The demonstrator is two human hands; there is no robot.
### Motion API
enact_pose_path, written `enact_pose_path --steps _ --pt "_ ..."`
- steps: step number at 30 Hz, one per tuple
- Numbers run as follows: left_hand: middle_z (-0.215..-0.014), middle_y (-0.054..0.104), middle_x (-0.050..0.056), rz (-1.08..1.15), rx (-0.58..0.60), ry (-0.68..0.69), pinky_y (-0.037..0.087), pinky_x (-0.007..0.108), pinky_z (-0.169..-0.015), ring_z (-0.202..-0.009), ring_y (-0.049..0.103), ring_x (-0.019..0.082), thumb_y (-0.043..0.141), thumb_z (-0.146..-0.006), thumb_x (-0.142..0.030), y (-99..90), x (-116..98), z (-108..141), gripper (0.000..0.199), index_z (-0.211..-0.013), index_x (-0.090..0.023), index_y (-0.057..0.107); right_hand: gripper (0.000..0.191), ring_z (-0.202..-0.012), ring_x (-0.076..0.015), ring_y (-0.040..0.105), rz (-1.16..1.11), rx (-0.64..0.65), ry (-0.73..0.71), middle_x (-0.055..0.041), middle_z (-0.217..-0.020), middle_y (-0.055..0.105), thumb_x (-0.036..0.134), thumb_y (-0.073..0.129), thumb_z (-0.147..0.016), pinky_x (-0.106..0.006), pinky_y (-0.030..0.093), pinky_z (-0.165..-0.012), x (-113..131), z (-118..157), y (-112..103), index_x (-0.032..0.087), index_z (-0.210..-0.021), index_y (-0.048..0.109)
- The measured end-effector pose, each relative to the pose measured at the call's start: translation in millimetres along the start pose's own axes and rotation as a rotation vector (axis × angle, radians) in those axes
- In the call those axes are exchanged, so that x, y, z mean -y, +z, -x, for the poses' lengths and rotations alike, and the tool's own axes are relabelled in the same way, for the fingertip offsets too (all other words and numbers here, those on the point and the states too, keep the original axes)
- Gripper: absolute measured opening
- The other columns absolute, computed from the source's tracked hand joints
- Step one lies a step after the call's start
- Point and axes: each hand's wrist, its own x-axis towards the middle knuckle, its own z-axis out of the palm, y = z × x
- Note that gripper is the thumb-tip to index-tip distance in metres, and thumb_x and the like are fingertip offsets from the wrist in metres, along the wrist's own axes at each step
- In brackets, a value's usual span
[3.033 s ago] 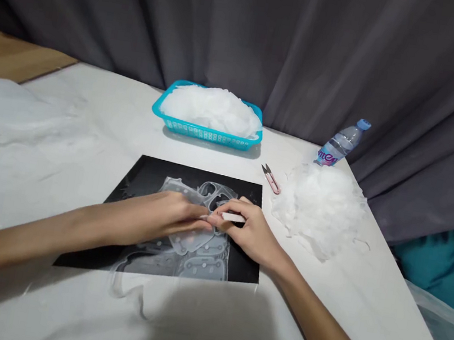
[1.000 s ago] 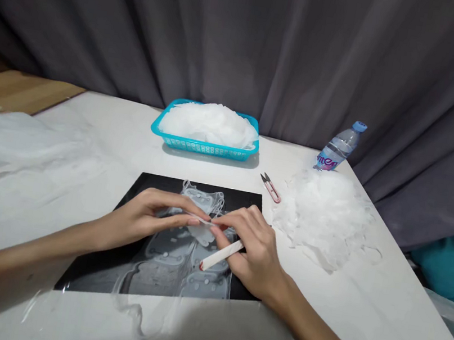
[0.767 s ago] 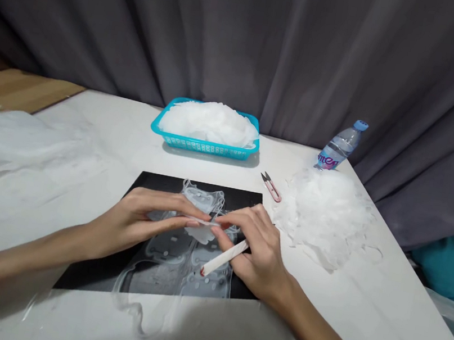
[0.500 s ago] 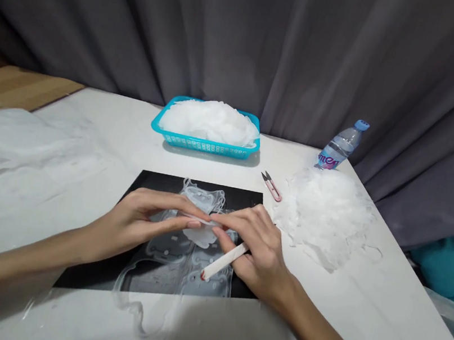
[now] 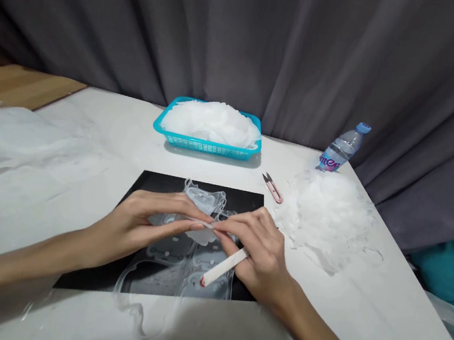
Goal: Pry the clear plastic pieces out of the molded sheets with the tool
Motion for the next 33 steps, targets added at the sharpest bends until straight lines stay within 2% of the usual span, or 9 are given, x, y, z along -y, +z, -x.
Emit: enact_pose_path --steps 5,9,13,16,20,24,28,33 --pt "-0.102 0.080 0.004 -0.052 -0.036 0.056 0.053 0.030 -0.091 -0.094 0.072 0.017 0.066 -0.101 -0.016 1.3 4.8 2.0 0.018 -0.114 -0.019 0.079 0.021 -0.071 -0.0183 0.061 0.044 -0.035 0.017 -0.0026 -0.086 0.076 0.011 0.073 -0.095 -0.035 0.048 -0.060 3.0 0.4 3.2 0.025 -0.110 0.067" --pt "-0.105 0.078 0.006 -0.154 -0.023 0.169 0.052 0.032 -0.093 -0.098 0.071 0.018 0.065 -0.101 -0.012 -0.2 5.3 5.9 0.023 -0.120 -0.018 0.075 0.021 -0.073 -0.0189 0.061 0.039 -0.081 0.025 -0.0028 -0.086 0.075 0.012 0.076 -0.093 -0.034 0.050 -0.060 3.1 1.1 3.0 0.024 -0.107 0.067" --pt "-0.109 0.077 0.008 -0.251 -0.022 0.319 0.053 0.033 -0.092 -0.103 0.070 0.020 0.064 -0.100 -0.008 -1.4 3.5 8.5 0.029 -0.127 -0.018 0.069 0.027 -0.073 -0.0197 0.063 0.025 -0.108 0.001 -0.0032 -0.088 0.077 0.011 0.078 -0.091 -0.035 0.051 -0.060 3.1 0.1 -0.1 0.025 -0.112 0.067" --pt "-0.109 0.077 0.008 -0.272 -0.040 0.356 0.053 0.033 -0.093 -0.104 0.070 0.020 0.065 -0.099 -0.007 0.1 0.0 8.7 0.032 -0.129 -0.020 0.067 0.030 -0.077 -0.0204 0.066 0.007 -0.102 -0.022 -0.0041 -0.092 0.078 0.010 0.077 -0.091 -0.036 0.053 -0.063 4.0 0.3 -2.4 0.025 -0.115 0.066" --pt "-0.107 0.077 0.007 -0.262 -0.051 0.346 0.053 0.033 -0.094 -0.101 0.070 0.019 0.068 -0.096 -0.006 6.2 -3.4 9.8 0.032 -0.125 -0.020 0.066 0.030 -0.081 -0.0204 0.069 -0.012 -0.076 -0.041 -0.0050 -0.094 0.079 0.006 0.074 -0.092 -0.037 0.053 -0.068 7.6 1.5 -3.4 0.024 -0.115 0.065" --pt "-0.110 0.075 0.007 -0.205 -0.035 0.286 0.053 0.032 -0.093 -0.100 0.069 0.019 0.074 -0.094 -0.012 12.9 -2.8 12.2 0.033 -0.125 -0.018 0.064 0.027 -0.078 -0.0196 0.069 -0.017 -0.078 -0.049 -0.0038 -0.089 0.078 0.006 0.072 -0.094 -0.036 0.051 -0.066 11.9 0.6 -2.1 0.024 -0.113 0.065" --pt "-0.113 0.076 0.005 -0.100 -0.022 0.198 0.054 0.029 -0.092 -0.103 0.070 0.017 0.068 -0.099 -0.010 14.3 -3.6 12.2 0.027 -0.124 -0.020 0.068 0.024 -0.079 -0.0186 0.068 -0.014 -0.086 -0.050 -0.0037 -0.091 0.078 0.006 0.073 -0.093 -0.035 0.051 -0.068 12.9 -0.8 -2.8 0.021 -0.111 0.066" --pt "-0.105 0.077 0.003 -0.083 -0.066 0.135 0.055 0.028 -0.086 -0.095 0.071 0.017 0.067 -0.099 -0.012 12.7 -6.1 10.6 0.021 -0.117 -0.021 0.072 0.024 -0.083 -0.0181 0.067 -0.047 -0.047 -0.036 -0.0043 -0.095 0.079 0.005 0.073 -0.093 -0.034 0.051 -0.071 12.9 0.2 -5.9 0.020 -0.111 0.067"
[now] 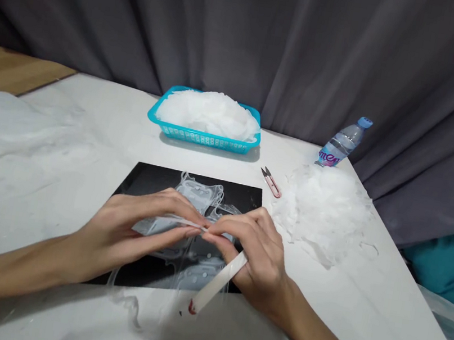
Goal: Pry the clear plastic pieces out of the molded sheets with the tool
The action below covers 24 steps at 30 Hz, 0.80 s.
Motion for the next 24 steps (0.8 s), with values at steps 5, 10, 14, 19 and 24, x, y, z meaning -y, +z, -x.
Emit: enact_pose_path --steps 5,10,14,19,24 --pt "-0.102 0.076 0.003 -0.029 -0.002 0.029 0.053 0.029 -0.085 -0.093 0.070 0.017 0.070 -0.097 -0.012 0.9 -0.3 -0.3 0.017 -0.112 -0.019 0.071 0.024 -0.085 -0.0183 0.068 -0.017 0.023 0.011 -0.0043 -0.096 0.078 0.004 0.072 -0.094 -0.035 0.051 -0.073 1.1 2.0 0.2 0.019 -0.111 0.066" --pt "-0.099 0.074 0.002 -0.063 -0.010 0.055 0.051 0.030 -0.086 -0.090 0.067 0.016 0.070 -0.097 -0.012 1.8 -0.4 0.2 0.013 -0.108 -0.018 0.068 0.023 -0.084 -0.0188 0.067 -0.029 0.039 0.018 -0.0045 -0.095 0.078 0.004 0.071 -0.094 -0.035 0.051 -0.072 0.9 3.4 2.1 0.020 -0.111 0.066" --pt "-0.099 0.073 0.001 -0.086 0.028 0.035 0.049 0.029 -0.087 -0.091 0.065 0.015 0.067 -0.100 -0.014 1.5 -1.6 0.6 0.010 -0.108 -0.019 0.067 0.022 -0.085 -0.0180 0.066 -0.041 0.052 0.046 -0.0037 -0.096 0.077 0.005 0.071 -0.095 -0.034 0.051 -0.074 -0.1 6.0 2.8 0.020 -0.110 0.066" --pt "-0.101 0.073 0.000 -0.147 0.075 -0.010 0.048 0.028 -0.090 -0.094 0.065 0.015 0.064 -0.102 -0.020 -2.7 1.4 -1.1 0.008 -0.109 -0.021 0.066 0.017 -0.084 -0.0175 0.064 -0.040 0.075 0.064 -0.0036 -0.097 0.077 0.011 0.070 -0.097 -0.033 0.050 -0.074 -5.8 6.6 4.3 0.020 -0.111 0.064" --pt "-0.097 0.075 0.000 -0.159 0.100 -0.301 0.050 0.030 -0.085 -0.094 0.069 0.019 0.065 -0.101 -0.038 -16.6 28.4 -11.7 0.018 -0.096 -0.022 0.071 0.005 -0.078 -0.0193 0.061 0.173 0.197 0.071 -0.0042 -0.089 0.073 0.023 0.063 -0.104 -0.032 0.048 -0.066 -21.4 8.0 11.4 0.019 -0.106 0.063"
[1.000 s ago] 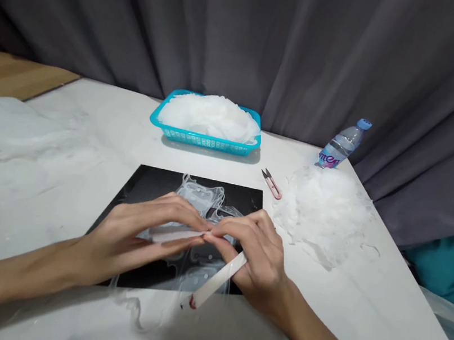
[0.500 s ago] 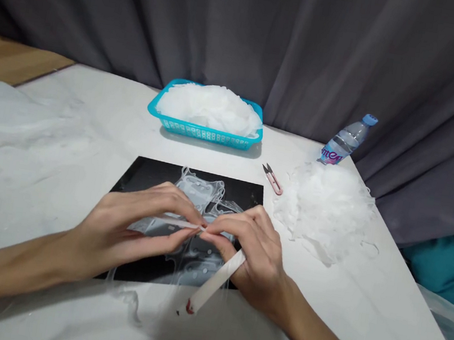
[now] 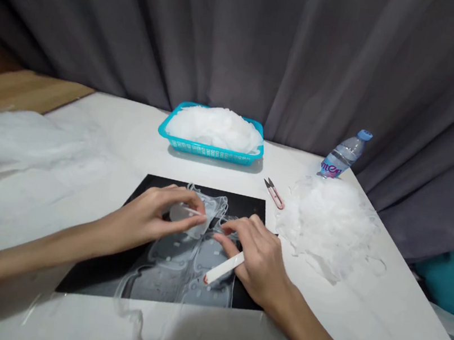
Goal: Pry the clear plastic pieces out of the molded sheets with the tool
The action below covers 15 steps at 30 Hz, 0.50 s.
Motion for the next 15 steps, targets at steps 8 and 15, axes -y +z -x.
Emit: enact_pose_path --steps 8,15 --pt "-0.093 0.075 0.003 0.078 -0.323 -0.078 0.053 0.033 -0.086 -0.088 0.068 0.020 0.073 -0.090 -0.050 -61.8 45.7 -40.7 0.030 -0.089 -0.021 0.074 0.018 -0.089 -0.0257 0.065 0.251 0.175 0.025 -0.0094 -0.102 0.068 0.034 0.053 -0.107 -0.038 0.055 -0.073 -14.9 6.7 24.4 0.017 -0.109 0.060" --pt "-0.098 0.077 0.007 -0.052 -0.370 0.014 0.052 0.036 -0.085 -0.092 0.068 0.022 0.068 -0.088 -0.056 -111.3 75.1 -104.4 0.037 -0.094 -0.019 0.071 0.019 -0.086 -0.0247 0.068 0.259 0.177 0.035 -0.0092 -0.101 0.065 0.033 0.045 -0.109 -0.038 0.059 -0.068 -15.0 9.9 33.9 0.019 -0.110 0.058"
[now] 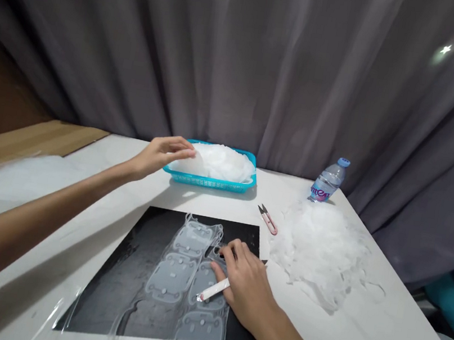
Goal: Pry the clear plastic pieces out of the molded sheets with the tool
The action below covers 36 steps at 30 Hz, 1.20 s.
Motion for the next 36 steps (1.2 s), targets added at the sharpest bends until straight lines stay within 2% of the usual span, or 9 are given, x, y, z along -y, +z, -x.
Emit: enact_pose_path --steps 6,9,12,15,18,21,27,32,36 --pt "-0.106 0.072 0.007 -0.176 -0.006 0.072 0.046 0.044 -0.102 -0.101 0.062 0.025 0.074 -0.085 -0.052 14.0 18.3 -11.7 0.038 -0.104 -0.019 0.072 0.016 -0.088 -0.0261 0.069 -0.018 0.008 0.014 -0.0092 -0.102 0.065 0.031 0.047 -0.108 -0.039 0.060 -0.069 0.1 -1.1 0.9 0.020 -0.112 0.057" --pt "-0.123 0.062 0.011 -0.245 -0.136 0.085 0.038 0.048 -0.111 -0.115 0.054 0.028 0.074 -0.088 -0.049 16.0 15.0 1.0 0.046 -0.120 -0.018 0.064 0.017 -0.089 -0.0261 0.069 -0.007 0.004 0.011 -0.0092 -0.102 0.065 0.032 0.046 -0.109 -0.039 0.060 -0.069 -0.3 -0.6 1.3 0.020 -0.113 0.057" --pt "-0.116 0.061 0.009 -0.254 -0.230 0.113 0.041 0.043 -0.108 -0.111 0.054 0.025 0.062 -0.099 -0.046 23.0 -2.1 30.9 0.030 -0.112 -0.018 0.059 0.018 -0.089 -0.0257 0.069 0.002 0.002 0.012 -0.0091 -0.102 0.065 0.033 0.044 -0.109 -0.038 0.060 -0.069 -1.6 -0.3 1.6 0.021 -0.114 0.056" --pt "-0.107 0.065 0.006 -0.207 -0.056 0.163 0.049 0.037 -0.099 -0.103 0.061 0.022 0.058 -0.102 -0.041 37.2 -26.5 80.4 0.022 -0.105 -0.019 0.059 0.016 -0.089 -0.0255 0.067 0.007 0.026 0.021 -0.0089 -0.104 0.064 0.029 0.044 -0.109 -0.038 0.058 -0.070 -5.1 -0.8 0.9 0.021 -0.115 0.056" --pt "-0.129 0.064 0.008 -0.198 0.418 0.236 0.048 0.040 -0.108 -0.123 0.060 0.026 0.065 -0.099 -0.045 48.1 -43.3 130.1 0.030 -0.120 -0.024 0.061 0.015 -0.091 -0.0266 0.065 0.035 0.037 0.031 -0.0088 -0.104 0.065 0.020 0.045 -0.108 -0.039 0.057 -0.072 -11.5 -1.3 -0.4 0.021 -0.115 0.057" --pt "-0.144 0.060 0.010 -0.190 0.601 0.272 0.047 0.045 -0.113 -0.132 0.058 0.029 0.066 -0.099 -0.047 47.6 -45.7 157.2 0.040 -0.132 -0.025 0.059 0.018 -0.092 -0.0269 0.063 0.042 0.024 0.055 -0.0081 -0.104 0.066 0.014 0.045 -0.106 -0.039 0.056 -0.074 -20.5 -0.9 -0.9 0.021 -0.113 0.060" --pt "-0.160 0.045 0.013 -0.173 0.603 0.187 0.045 0.049 -0.119 -0.144 0.049 0.033 0.063 -0.100 -0.052 38.9 -33.8 160.6 0.051 -0.144 -0.027 0.052 0.020 -0.105 -0.0277 0.065 -0.014 -0.044 0.149 -0.0073 -0.104 0.070 0.021 0.046 -0.108 -0.041 0.055 -0.085 -49.3 -1.1 0.5 0.023 -0.111 0.066" --pt "-0.155 0.049 0.012 -0.211 0.554 0.236 0.045 0.056 -0.116 -0.139 0.050 0.038 0.068 -0.091 -0.066 44.9 -26.9 165.2 0.067 -0.145 -0.030 0.053 0.030 -0.118 -0.0311 0.060 -0.187 -0.020 0.202 -0.0102 -0.119 0.068 0.035 0.058 -0.103 -0.051 0.053 -0.096 -66.3 -6.9 -17.6 0.024 -0.130 0.067" --pt "-0.139 0.058 0.014 -0.256 0.503 0.224 0.048 0.056 -0.109 -0.126 0.055 0.037 0.065 -0.086 -0.076 48.3 -29.2 172.1 0.072 -0.134 -0.022 0.060 0.029 -0.109 -0.0271 0.060 -0.279 -0.328 0.218 -0.0091 -0.109 0.065 0.029 0.045 -0.108 -0.048 0.049 -0.096 -47.0 -12.9 -34.7 0.023 -0.111 0.073"
